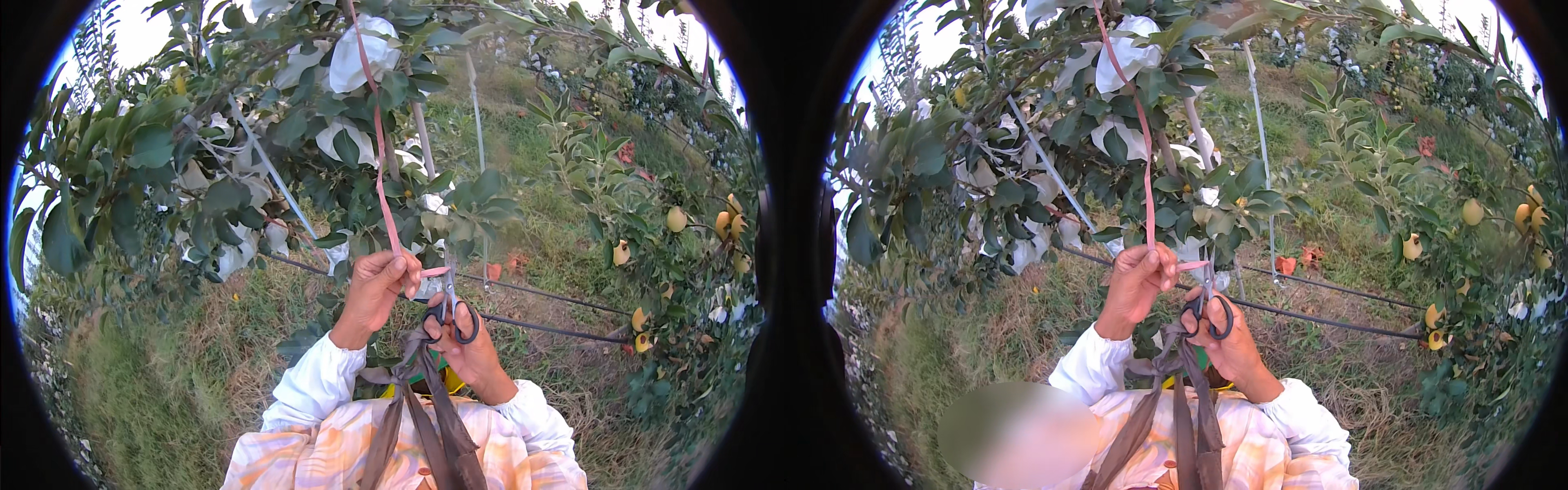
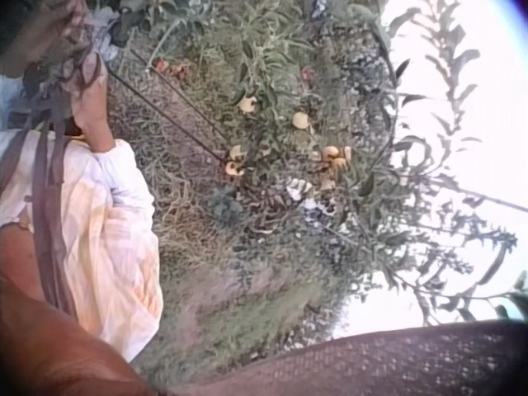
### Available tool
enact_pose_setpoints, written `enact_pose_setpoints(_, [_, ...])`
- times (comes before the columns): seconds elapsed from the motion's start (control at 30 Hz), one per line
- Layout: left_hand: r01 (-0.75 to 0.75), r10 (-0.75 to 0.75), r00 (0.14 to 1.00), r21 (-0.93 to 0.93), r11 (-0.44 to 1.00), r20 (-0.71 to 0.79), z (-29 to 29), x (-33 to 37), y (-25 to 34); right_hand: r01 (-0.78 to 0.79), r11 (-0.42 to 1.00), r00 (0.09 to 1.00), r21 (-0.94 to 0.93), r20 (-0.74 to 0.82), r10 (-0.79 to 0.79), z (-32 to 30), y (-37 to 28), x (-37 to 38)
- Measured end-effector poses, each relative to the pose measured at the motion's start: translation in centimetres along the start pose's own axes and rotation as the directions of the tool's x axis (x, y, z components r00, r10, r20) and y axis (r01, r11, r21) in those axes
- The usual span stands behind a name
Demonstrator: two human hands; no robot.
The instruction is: The person ties pink ribbons around apple tree branches to secure them to a support wire. They wrap the ribbon around the branch and wire, then use scissors to trim the excess ribbon. The person repeats this process on multiple branches.
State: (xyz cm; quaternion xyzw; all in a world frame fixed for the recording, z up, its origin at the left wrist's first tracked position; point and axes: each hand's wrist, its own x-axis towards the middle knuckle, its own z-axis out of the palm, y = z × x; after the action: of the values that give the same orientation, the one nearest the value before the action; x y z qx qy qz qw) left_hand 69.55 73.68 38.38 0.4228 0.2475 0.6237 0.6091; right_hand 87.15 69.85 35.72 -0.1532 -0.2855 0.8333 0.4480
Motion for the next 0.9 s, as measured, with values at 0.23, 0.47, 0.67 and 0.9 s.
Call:
enact_pose_setpoints(0.23, [0.078,-0.079,0.996,-0.030,0.996,-0.040,-0.8,-0.3,-0.5,0.086,0.987,0.996,-0.135,-0.011,-0.088,0.3,0.4,-0.3])
enact_pose_setpoints(0.47, [0.231,-0.259,0.966,0.420,0.877,0.010,0.8,0.0,0.3,0.126,0.951,0.992,-0.283,0.035,-0.121,0.3,0.5,-0.5])
enact_pose_setpoints(0.67, [0.119,-0.143,0.990,0.493,0.862,0.013,0.9,-0.4,-0.5,0.053,0.982,0.984,-0.183,0.175,-0.020,-0.1,-0.1,-0.8])
enact_pose_setpoints(0.9, [0.137,-0.126,0.991,0.420,0.897,-0.054,1.9,-1.0,-0.7,0.003,0.994,0.989,-0.105,0.148,0.012,-0.4,0.2,-1.9])
